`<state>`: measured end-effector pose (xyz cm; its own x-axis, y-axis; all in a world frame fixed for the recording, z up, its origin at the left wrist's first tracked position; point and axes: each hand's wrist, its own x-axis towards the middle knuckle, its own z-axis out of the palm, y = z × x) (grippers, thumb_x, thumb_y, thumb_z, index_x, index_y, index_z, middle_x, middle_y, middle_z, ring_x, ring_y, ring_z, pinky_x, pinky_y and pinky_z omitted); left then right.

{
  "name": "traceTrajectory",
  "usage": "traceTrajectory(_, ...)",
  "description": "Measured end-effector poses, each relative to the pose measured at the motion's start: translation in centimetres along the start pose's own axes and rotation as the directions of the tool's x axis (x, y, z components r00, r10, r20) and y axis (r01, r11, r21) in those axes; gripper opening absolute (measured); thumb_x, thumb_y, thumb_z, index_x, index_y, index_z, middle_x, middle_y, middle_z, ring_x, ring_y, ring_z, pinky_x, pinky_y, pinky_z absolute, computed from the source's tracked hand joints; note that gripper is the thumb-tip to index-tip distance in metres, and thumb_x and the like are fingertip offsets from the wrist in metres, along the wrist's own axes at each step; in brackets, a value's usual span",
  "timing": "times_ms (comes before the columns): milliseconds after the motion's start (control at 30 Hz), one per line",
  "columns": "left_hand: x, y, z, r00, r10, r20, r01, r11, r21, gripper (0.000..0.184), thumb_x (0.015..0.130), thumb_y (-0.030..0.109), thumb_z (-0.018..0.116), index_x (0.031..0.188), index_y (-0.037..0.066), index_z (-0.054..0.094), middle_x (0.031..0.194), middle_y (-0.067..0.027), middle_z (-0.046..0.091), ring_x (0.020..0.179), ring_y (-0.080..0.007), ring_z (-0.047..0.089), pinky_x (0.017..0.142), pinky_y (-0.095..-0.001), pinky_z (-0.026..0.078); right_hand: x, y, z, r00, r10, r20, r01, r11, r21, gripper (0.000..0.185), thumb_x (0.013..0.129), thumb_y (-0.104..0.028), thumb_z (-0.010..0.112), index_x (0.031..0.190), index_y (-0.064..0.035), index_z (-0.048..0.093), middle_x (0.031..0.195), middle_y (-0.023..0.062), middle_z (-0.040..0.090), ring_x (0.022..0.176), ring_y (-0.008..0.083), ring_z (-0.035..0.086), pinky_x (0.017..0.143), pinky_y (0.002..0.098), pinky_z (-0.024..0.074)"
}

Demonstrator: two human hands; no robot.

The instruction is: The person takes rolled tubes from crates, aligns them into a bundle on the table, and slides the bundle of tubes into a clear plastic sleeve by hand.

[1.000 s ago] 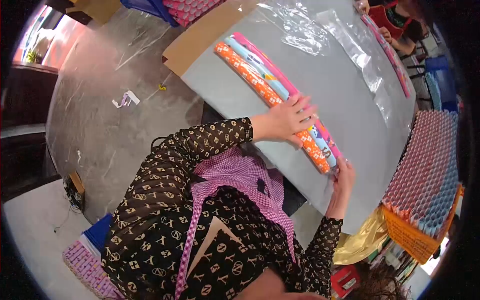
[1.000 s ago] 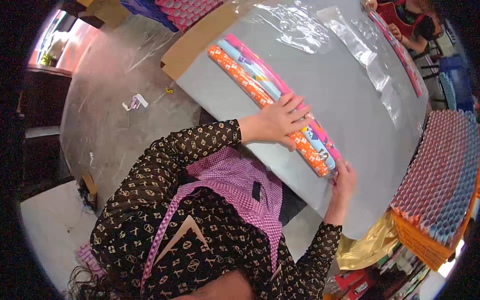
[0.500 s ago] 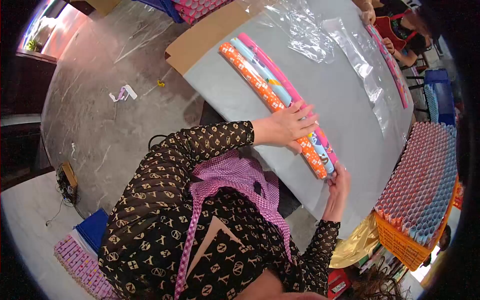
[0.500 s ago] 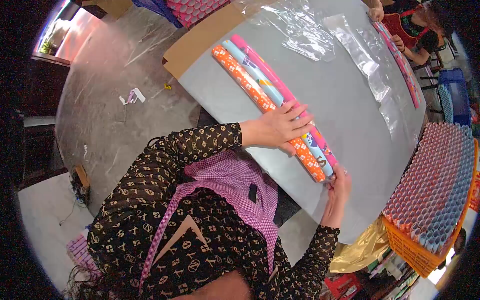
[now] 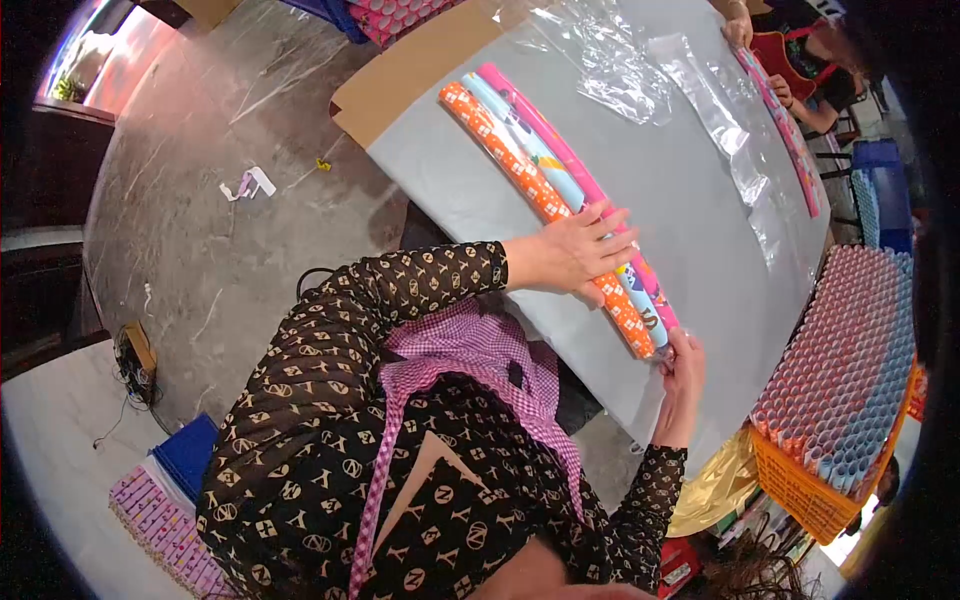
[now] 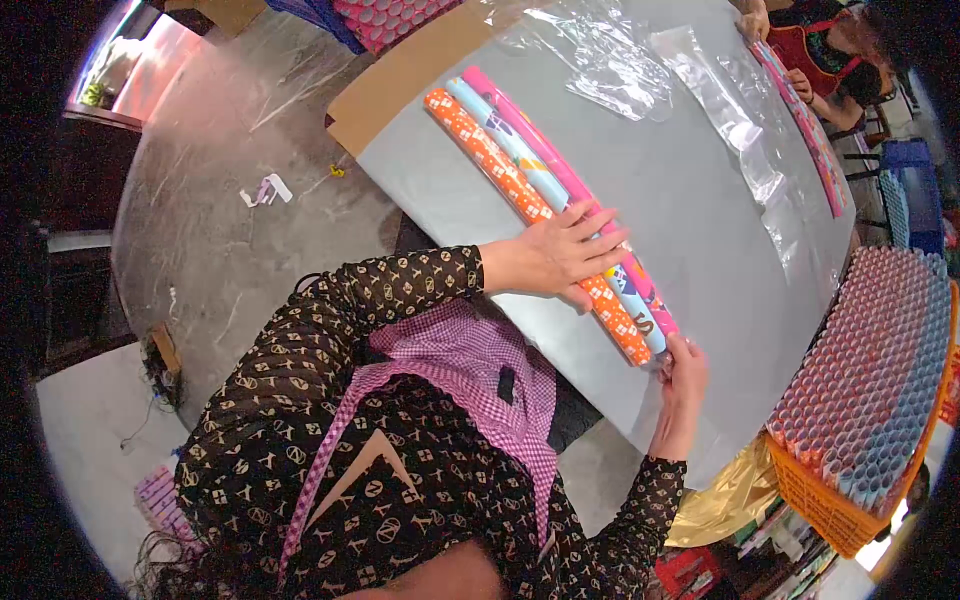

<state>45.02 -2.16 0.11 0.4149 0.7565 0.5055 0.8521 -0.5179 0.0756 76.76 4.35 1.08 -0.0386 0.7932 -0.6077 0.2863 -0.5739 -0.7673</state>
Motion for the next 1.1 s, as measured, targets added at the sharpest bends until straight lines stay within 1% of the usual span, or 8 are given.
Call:
traceTrajectory(433, -0.1, -0.1, 0.2, 1.000, 0.009, -0.003, -0.009, 1.000, 0.007, 0.086, 0.070, 0.067, 0.060, 0.130, 0.007, 0.054, 0.134, -0.0117, 0.052, 0.128, -0.0349, 0.043, 0.111, -0.0541, 0.024, 0.8, 0.4, 0.0, 0.998, 0.060, 0.010, -0.060, 0.991, 0.119, 0.021, 0.089, -0.024, 0.065, 0.074, -0.0140, 0.054, 0.049, -0.0069, 0.041, 0.036, 0.0049, 0.033, 0.034, 0.0233, 0.0248)
traceTrajectory(500, -0.1, -0.1, 0.3, 1.000, 0.009, 0.009, -0.009, 1.000, 0.006, 0.086, 0.070, 0.067, 0.060, 0.130, 0.007, 0.054, 0.134, -0.0115, 0.052, 0.129, -0.0347, 0.043, 0.111, -0.0542, 0.024, 1.0, 0.5, -0.3, 0.993, 0.082, 0.079, -0.096, 0.976, 0.195, 0.021, 0.086, -0.022, 0.069, 0.077, -0.0118, 0.054, 0.052, -0.0057, 0.044, 0.037, 0.0052, 0.034, 0.035, 0.0234, 0.0232)
traceTrajectory(633, -0.1, -0.1, 0.2, 1.000, 0.008, 0.005, -0.008, 1.000, 0.012, 0.086, 0.069, 0.067, 0.061, 0.130, 0.007, 0.054, 0.134, -0.0112, 0.052, 0.129, -0.0352, 0.043, 0.110, -0.0543, 0.025, 1.0, 0.4, -0.3, 0.991, 0.130, 0.044, -0.136, 0.975, 0.177, 0.021, 0.087, -0.022, 0.069, 0.077, -0.0125, 0.054, 0.052, -0.0061, 0.043, 0.038, 0.0050, 0.034, 0.035, 0.0228, 0.0240)
traceTrajectory(733, -0.1, -0.1, 0.1, 1.000, 0.015, 0.015, -0.015, 1.000, -0.015, 0.088, 0.067, 0.067, 0.062, 0.130, 0.007, 0.054, 0.134, -0.0114, 0.052, 0.128, -0.0364, 0.044, 0.110, -0.0546, 0.026, -0.2, -0.2, -0.2, 0.984, 0.104, 0.144, -0.132, 0.970, 0.206, 0.019, 0.087, -0.021, 0.069, 0.078, -0.0118, 0.055, 0.055, -0.0053, 0.045, 0.040, 0.0046, 0.036, 0.037, 0.0225, 0.0272)
traceTrajectory(800, -0.1, -0.5, 0.1, 0.999, 0.033, -0.027, -0.035, 0.998, -0.055, 0.080, 0.070, 0.060, 0.068, 0.125, 0.004, 0.057, 0.129, -0.0129, 0.054, 0.125, -0.0384, 0.045, 0.107, -0.0550, 0.030, -1.7, -1.3, 0.4, 0.991, 0.064, 0.114, -0.073, 0.994, 0.081, 0.017, 0.089, -0.022, 0.064, 0.082, -0.0092, 0.056, 0.057, -0.0041, 0.044, 0.043, 0.0058, 0.037, 0.037, 0.0239, 0.0293)
traceTrajectory(833, -0.2, -0.6, 0.4, 0.999, 0.025, -0.030, -0.027, 0.998, -0.050, 0.079, 0.069, 0.059, 0.069, 0.125, 0.004, 0.057, 0.129, -0.0126, 0.054, 0.124, -0.0384, 0.045, 0.107, -0.0549, 0.030, -1.0, -0.2, -1.3, 0.969, 0.005, 0.248, -0.033, 0.993, 0.110, 0.014, 0.088, -0.020, 0.064, 0.086, -0.0081, 0.058, 0.060, -0.0032, 0.045, 0.045, 0.0070, 0.040, 0.039, 0.0242, 0.0294)
traceTrajectory(900, -0.5, -0.7, 1.8, 0.998, 0.007, -0.063, -0.013, 0.994, -0.106, 0.080, 0.067, 0.058, 0.070, 0.125, 0.004, 0.057, 0.128, -0.0120, 0.055, 0.123, -0.0381, 0.045, 0.106, -0.0552, 0.030, 1.4, 1.9, -3.6, 0.941, -0.050, 0.334, 0.000, 0.989, 0.149, 0.016, 0.087, -0.022, 0.066, 0.089, -0.0070, 0.059, 0.063, -0.0022, 0.048, 0.047, 0.0078, 0.041, 0.041, 0.0236, 0.0297)
traceTrajectory(1100, -0.3, -0.9, 1.0, 0.999, -0.017, 0.050, 0.017, 1.000, -0.011, 0.086, 0.071, 0.067, 0.062, 0.131, 0.006, 0.054, 0.136, -0.0090, 0.052, 0.127, -0.0348, 0.043, 0.107, -0.0539, 0.029, -0.8, 1.1, -3.2, 0.980, 0.008, 0.200, -0.041, 0.986, 0.164, 0.017, 0.093, -0.019, 0.061, 0.090, -0.0027, 0.061, 0.077, 0.0004, 0.056, 0.057, 0.0047, 0.043, 0.048, 0.0203, 0.0310)
